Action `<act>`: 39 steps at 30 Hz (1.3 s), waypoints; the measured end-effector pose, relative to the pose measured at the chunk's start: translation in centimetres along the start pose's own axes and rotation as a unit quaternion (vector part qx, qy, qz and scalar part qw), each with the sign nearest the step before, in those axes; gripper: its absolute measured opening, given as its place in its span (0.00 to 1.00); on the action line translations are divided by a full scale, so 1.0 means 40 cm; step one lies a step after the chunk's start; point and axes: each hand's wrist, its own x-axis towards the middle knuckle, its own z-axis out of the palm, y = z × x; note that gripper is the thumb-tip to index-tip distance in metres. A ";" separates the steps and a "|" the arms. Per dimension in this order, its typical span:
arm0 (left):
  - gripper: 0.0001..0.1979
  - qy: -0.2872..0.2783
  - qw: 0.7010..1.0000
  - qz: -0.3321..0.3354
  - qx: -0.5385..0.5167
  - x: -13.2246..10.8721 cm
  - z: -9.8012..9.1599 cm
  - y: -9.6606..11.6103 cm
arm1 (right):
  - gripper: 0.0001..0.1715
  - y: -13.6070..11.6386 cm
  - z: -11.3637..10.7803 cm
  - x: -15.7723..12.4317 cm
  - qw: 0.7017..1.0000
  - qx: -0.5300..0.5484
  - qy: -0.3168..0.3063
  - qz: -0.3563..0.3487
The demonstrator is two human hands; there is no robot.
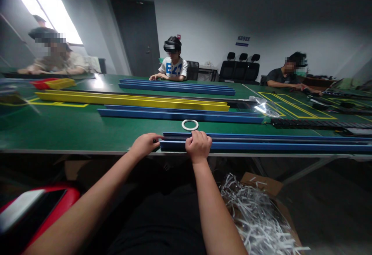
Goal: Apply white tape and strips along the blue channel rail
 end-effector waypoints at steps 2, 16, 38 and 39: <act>0.15 0.003 1.000 -0.004 0.003 0.001 0.001 0.001 | 0.14 0.000 0.001 0.000 1.000 0.000 0.002 0.000; 0.16 0.009 1.000 -0.029 0.008 -0.002 0.001 0.002 | 0.14 0.004 0.007 0.000 1.000 -0.012 0.008 0.002; 0.16 -0.039 0.997 -0.063 -0.028 0.012 -0.009 0.001 | 0.14 -0.001 -0.001 0.001 1.000 -0.007 0.006 0.001; 0.16 -0.041 0.997 -0.066 -0.025 0.013 -0.009 0.001 | 0.14 -0.001 -0.001 0.001 1.000 -0.009 0.004 0.000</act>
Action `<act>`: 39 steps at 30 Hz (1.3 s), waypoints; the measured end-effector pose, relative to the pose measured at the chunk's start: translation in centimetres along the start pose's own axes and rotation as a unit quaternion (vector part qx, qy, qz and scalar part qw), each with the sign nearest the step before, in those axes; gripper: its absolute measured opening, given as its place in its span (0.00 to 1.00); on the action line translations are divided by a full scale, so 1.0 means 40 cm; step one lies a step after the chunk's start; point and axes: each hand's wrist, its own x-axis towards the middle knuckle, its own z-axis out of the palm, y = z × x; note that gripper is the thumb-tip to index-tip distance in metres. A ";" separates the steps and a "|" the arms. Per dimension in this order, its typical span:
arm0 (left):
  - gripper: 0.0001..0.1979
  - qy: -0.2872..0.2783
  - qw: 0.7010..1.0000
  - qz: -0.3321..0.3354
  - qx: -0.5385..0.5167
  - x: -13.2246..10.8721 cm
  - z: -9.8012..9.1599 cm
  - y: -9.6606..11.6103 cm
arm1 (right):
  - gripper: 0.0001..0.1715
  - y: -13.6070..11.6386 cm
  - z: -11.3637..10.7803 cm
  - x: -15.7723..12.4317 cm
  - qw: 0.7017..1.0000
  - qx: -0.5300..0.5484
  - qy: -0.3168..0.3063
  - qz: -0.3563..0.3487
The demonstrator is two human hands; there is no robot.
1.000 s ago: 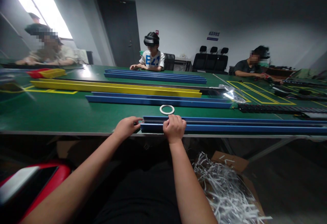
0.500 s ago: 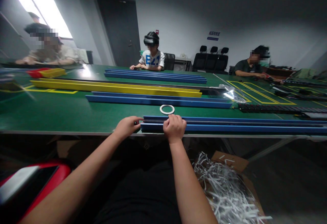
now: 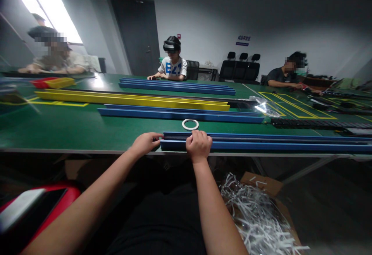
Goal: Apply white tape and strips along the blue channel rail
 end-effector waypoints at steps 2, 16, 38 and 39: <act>0.17 -0.006 1.000 0.000 0.003 0.003 0.000 -0.001 | 0.14 0.000 0.000 0.000 1.000 -0.006 -0.005 -0.003; 0.18 -0.014 0.999 0.019 -0.049 -0.001 -0.003 -0.012 | 0.14 -0.002 0.002 0.001 1.000 -0.007 -0.003 -0.001; 0.17 0.008 0.989 0.030 -0.142 0.006 0.004 0.003 | 0.15 -0.006 -0.002 0.003 1.000 -0.008 0.001 0.005; 0.18 0.001 0.984 0.026 -0.175 0.011 0.004 0.003 | 0.14 -0.006 -0.003 0.003 1.000 -0.006 0.003 0.005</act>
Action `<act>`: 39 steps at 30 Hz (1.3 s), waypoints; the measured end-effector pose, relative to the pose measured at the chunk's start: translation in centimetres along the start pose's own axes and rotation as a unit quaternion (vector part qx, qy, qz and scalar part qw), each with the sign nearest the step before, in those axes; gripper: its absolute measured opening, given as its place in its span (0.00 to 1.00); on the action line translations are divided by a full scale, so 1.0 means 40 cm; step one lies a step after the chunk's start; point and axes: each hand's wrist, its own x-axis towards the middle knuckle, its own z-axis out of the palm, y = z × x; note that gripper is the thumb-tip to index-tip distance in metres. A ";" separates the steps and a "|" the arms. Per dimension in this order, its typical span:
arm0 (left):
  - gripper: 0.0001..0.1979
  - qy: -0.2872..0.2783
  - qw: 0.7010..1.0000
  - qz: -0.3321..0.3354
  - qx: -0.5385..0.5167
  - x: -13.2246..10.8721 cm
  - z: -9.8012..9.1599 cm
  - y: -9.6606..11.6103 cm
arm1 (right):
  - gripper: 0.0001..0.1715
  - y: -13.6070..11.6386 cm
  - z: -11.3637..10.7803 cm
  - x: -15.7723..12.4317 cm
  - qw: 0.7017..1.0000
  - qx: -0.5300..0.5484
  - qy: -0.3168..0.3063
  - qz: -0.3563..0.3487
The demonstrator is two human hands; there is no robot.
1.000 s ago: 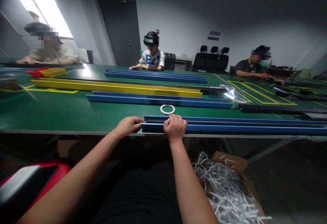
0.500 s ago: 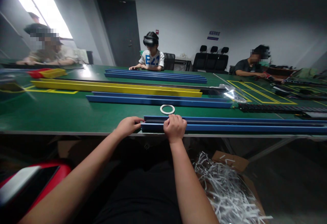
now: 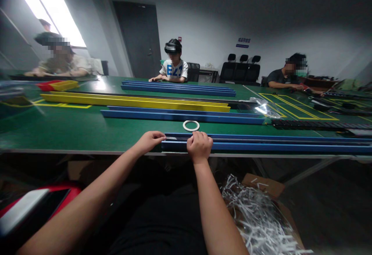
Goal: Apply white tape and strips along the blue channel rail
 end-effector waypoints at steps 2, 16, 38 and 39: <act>0.19 -0.009 0.998 -0.013 -0.061 0.012 -0.002 0.001 | 0.14 0.002 0.000 0.000 1.000 0.005 0.001 -0.004; 0.14 0.067 0.996 0.002 0.053 0.039 -0.016 0.128 | 0.12 -0.011 -0.015 0.020 0.999 0.011 -0.038 0.010; 0.33 0.038 0.951 0.100 0.290 0.037 0.092 0.168 | 0.12 0.004 -0.042 0.063 0.933 0.314 -0.150 0.088; 0.34 0.027 0.947 0.097 0.304 0.038 0.093 0.169 | 0.12 0.007 -0.040 0.065 0.923 0.341 -0.143 0.106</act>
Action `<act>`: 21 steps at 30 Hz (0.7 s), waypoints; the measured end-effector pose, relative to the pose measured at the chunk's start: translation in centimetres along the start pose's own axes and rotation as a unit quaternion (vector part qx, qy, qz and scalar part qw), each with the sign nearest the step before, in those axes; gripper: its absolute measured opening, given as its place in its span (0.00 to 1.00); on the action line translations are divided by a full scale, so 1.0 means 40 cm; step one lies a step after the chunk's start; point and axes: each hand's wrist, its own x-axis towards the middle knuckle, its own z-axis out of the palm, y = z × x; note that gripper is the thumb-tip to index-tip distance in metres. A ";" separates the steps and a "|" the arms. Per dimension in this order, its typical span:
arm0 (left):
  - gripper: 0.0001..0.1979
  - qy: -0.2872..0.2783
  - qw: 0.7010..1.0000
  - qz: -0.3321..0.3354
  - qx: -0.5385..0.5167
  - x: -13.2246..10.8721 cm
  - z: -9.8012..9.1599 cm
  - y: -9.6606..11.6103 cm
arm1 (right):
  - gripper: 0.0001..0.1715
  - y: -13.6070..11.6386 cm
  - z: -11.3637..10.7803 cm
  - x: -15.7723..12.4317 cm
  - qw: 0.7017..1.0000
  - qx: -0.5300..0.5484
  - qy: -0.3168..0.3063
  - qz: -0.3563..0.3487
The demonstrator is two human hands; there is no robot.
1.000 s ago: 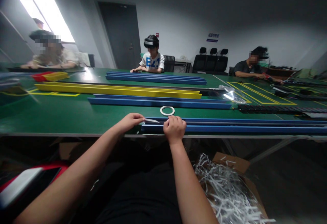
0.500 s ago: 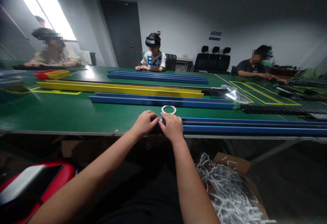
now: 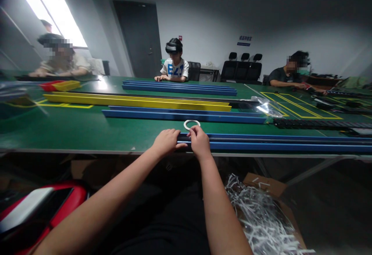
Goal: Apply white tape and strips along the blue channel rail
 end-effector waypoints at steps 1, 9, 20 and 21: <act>0.34 -0.007 1.000 0.002 0.009 0.001 -0.001 0.002 | 0.13 0.004 -0.001 0.004 0.999 0.030 0.009 0.012; 0.37 -0.018 0.999 0.004 0.038 -0.043 -0.030 -0.097 | 0.14 0.009 -0.035 0.031 0.959 0.269 0.050 0.075; 0.38 -0.101 0.992 -0.074 0.033 -0.101 -0.086 -0.263 | 0.12 -0.034 -0.085 0.001 0.958 -0.266 -0.105 -0.013; 0.39 -0.099 0.992 -0.077 0.034 -0.097 -0.083 -0.240 | 0.13 -0.028 -0.090 0.001 0.946 -0.300 -0.127 -0.004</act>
